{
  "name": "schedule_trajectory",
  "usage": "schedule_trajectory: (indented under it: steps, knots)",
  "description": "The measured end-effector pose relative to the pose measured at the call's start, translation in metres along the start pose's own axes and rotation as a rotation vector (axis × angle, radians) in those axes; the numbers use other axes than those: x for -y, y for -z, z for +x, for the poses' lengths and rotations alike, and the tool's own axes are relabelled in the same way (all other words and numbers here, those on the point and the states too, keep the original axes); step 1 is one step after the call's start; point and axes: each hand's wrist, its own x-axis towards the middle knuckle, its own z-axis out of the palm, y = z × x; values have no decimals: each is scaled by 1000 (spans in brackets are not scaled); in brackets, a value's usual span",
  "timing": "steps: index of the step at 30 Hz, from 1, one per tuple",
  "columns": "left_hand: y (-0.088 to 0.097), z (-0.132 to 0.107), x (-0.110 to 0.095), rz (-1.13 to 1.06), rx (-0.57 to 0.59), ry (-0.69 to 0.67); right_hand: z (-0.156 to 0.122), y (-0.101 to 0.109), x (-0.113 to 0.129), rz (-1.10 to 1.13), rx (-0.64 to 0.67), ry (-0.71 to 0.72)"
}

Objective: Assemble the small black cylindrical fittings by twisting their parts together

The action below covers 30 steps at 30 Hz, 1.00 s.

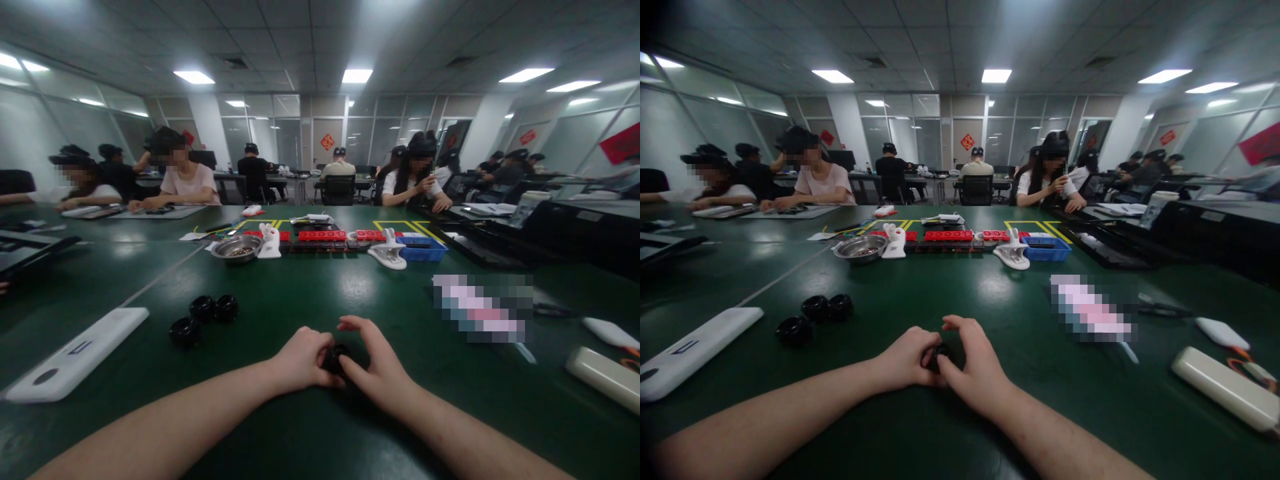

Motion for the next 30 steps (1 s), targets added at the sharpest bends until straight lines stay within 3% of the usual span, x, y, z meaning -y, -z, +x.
schedule_trajectory:
  steps: [3, 9, 16, 23, 30]
  knots:
    - [-1, 0, 1, 0, -10, -7, 2, -1, 1, -56, -35, -67]
    - [1, -1, -3, 9, 3, 5, 1, 3, 4, 62, 101, -13]
    - [2, 0, -3, 44, -2, 13, 0, -1, -1, -21, 5, -84]
    - [3, -1, -5, 23, 16, 13, 1, 3, -1, 166, 181, -50]
    - [1, -1, -5, 23, 12, 52, 1, -3, -2, 69, 3, -116]
